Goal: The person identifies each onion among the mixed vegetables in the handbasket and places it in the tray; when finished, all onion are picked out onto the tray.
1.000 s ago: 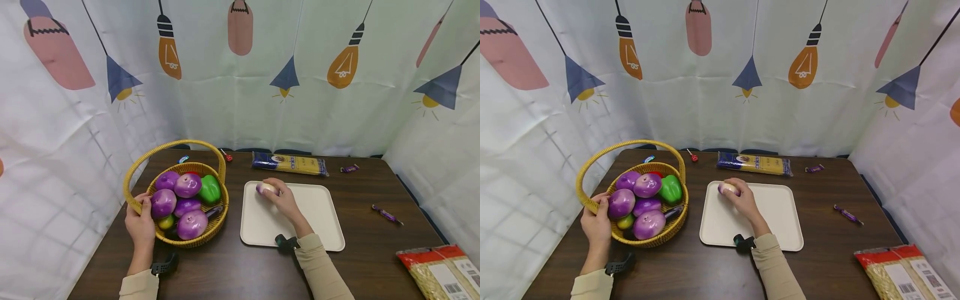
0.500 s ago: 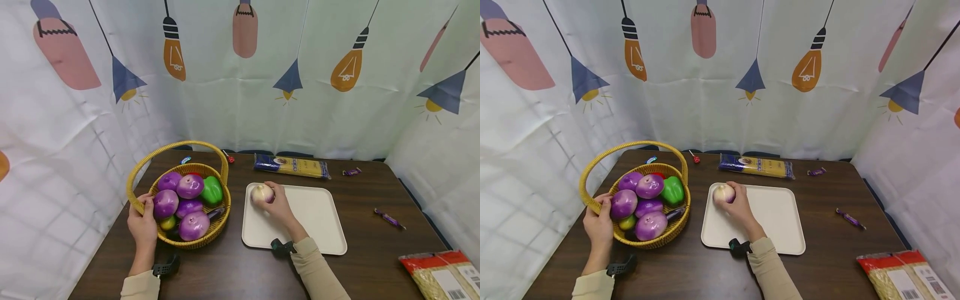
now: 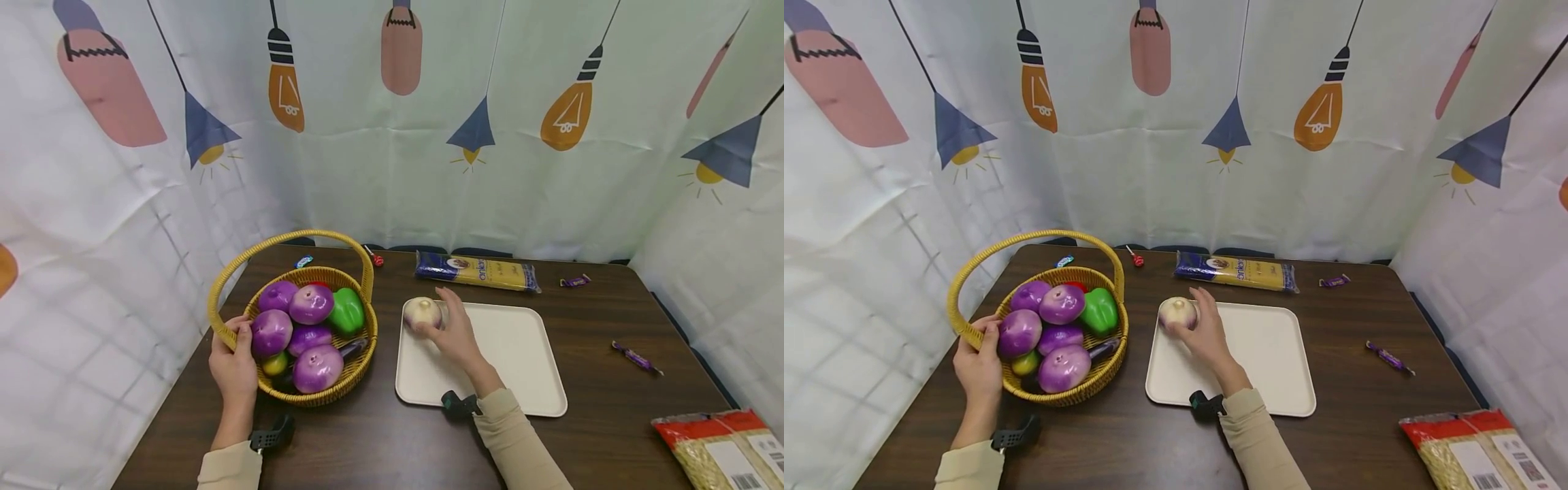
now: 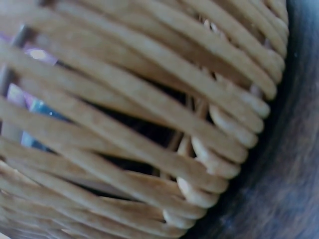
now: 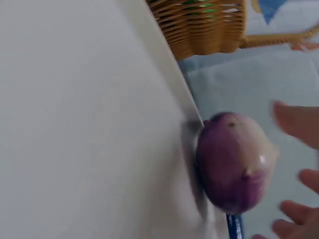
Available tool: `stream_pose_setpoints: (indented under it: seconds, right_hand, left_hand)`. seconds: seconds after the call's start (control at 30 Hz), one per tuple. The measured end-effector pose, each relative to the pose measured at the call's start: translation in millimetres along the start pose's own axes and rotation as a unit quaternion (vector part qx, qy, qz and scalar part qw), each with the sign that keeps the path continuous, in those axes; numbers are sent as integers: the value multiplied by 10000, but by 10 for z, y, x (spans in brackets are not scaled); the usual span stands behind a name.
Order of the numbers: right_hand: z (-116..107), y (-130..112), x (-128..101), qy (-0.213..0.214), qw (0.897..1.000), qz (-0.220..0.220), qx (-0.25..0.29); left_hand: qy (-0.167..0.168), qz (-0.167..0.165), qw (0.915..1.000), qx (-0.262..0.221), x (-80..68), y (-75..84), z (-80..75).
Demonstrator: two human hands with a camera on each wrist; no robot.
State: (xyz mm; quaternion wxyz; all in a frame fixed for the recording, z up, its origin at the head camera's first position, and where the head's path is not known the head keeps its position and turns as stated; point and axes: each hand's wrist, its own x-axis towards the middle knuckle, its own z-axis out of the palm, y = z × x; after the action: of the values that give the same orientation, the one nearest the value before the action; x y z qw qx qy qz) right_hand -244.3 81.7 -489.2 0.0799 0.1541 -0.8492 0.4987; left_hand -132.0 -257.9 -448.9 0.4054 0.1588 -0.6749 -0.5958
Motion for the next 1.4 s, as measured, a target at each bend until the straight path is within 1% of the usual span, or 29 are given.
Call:
stream_pose_setpoints:
  seconds: [0.03,0.07,0.13,0.2,0.23,0.3,0.37,0.43,0.5,0.6,0.7,0.83,0.9,1.0,1.07,1.17,1.3,1.4]
  right_hand:
    - [-12,-69,-1,161,9997,-98,-143]
    - [-18,-152,-5,320,9990,-252,-178]
    - [4,-334,-30,520,9967,-615,-72]
    - [72,-520,-88,455,9933,-1055,112]
    - [126,-608,-123,284,9912,-1268,252]
    - [259,-761,-207,-213,9851,-1629,501]
    - [405,-893,-277,-801,9771,-1863,652]
    - [554,-1011,-310,-1319,9680,-2003,740]
    - [689,-1110,-321,-1680,9621,-2056,628]
    - [840,-1222,-318,-2058,9583,-1982,78]
    - [935,-1295,-314,-2395,9510,-1891,-506]
    - [1005,-1337,-287,-2783,9367,-1933,-886]
    - [1019,-1333,-276,-2905,9315,-1926,-1038]
    - [1003,-1330,-263,-3019,9261,-1915,-1202]
    - [987,-1324,-258,-3031,9270,-1911,-1113]
    - [958,-1309,-260,-2910,9334,-1950,-784]
    - [897,-1269,-284,-2584,9476,-1870,-163]
    - [809,-1238,-322,-2274,9585,-1707,224]
  left_hand:
    - [-6,-2,10000,-19,0,5,4]
    - [-14,1,10000,-41,1,11,7]
    - [-11,3,10000,-68,4,18,11]
    - [-15,-28,10000,-89,4,20,8]
    - [-8,-38,9999,-95,4,17,5]
    - [37,-62,9999,-102,0,6,2]
    - [45,-71,9999,-119,-3,-9,3]
    - [43,-35,9999,-109,8,-22,6]
    - [22,-5,10000,-97,18,-27,8]
    - [4,7,10000,-58,22,-32,9]
    - [24,-11,10000,-6,9,-46,0]
    - [83,-42,9999,100,35,-181,-23]
    - [84,-76,9999,130,57,-266,-30]
    - [107,-123,9998,89,76,-326,-29]
    - [128,-128,9998,106,74,-331,-25]
    - [178,-87,9997,156,70,-342,-24]
    - [181,-34,9997,128,69,-349,-38]
    - [154,26,9998,135,74,-347,-56]
